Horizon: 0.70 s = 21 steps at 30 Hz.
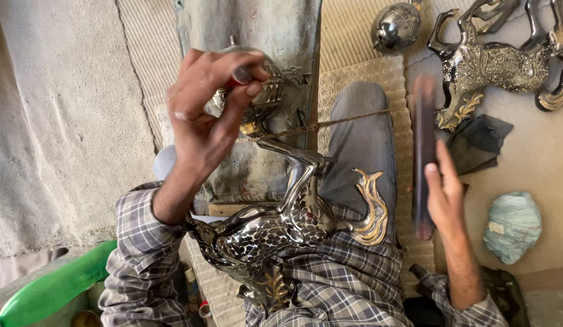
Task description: The person uses a hammer and a red-handled punch to engrave patterns into a small silver-colored metal sphere. They repeatedly strike the punch against the sphere's surface, repositioning the tool to create a series of indentations.
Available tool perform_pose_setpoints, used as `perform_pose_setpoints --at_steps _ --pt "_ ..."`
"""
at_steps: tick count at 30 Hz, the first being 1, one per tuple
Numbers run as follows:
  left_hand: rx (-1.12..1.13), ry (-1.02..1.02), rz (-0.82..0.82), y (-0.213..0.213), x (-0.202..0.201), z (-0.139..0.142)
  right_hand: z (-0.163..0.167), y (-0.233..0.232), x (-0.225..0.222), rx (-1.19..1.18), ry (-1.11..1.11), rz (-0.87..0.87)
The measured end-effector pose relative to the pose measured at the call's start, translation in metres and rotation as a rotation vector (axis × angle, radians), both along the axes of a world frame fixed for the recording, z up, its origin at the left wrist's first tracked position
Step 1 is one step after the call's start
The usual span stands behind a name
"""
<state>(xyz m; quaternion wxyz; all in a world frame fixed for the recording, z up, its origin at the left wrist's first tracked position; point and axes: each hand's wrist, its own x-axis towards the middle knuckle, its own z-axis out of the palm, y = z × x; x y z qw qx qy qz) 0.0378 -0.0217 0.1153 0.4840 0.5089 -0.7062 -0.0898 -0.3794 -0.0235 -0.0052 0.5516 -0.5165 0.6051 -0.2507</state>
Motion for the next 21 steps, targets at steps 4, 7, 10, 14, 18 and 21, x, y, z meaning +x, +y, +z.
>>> perform_pose_setpoints --at_steps 4,7,10,14,18,21 --pt "0.103 0.263 -0.025 0.002 0.001 -0.001 0.053 0.001 0.020 -0.168 -0.658 0.124" --pt "0.083 0.319 -0.007 0.001 0.000 -0.003 0.075 -0.002 0.035 -0.174 -0.526 0.261" --pt "0.042 0.174 -0.043 0.006 0.002 -0.005 0.082 -0.003 0.047 -0.256 -0.241 0.270" --pt "0.077 0.229 -0.047 0.013 0.004 -0.018 0.091 -0.010 0.060 -0.444 -0.088 0.336" --pt "0.004 0.149 -0.010 0.014 0.003 -0.037 0.107 -0.024 0.071 -0.611 0.078 0.435" --pt "-0.084 -0.042 0.096 0.018 0.002 -0.044 0.120 -0.038 0.082 -0.855 0.127 0.497"
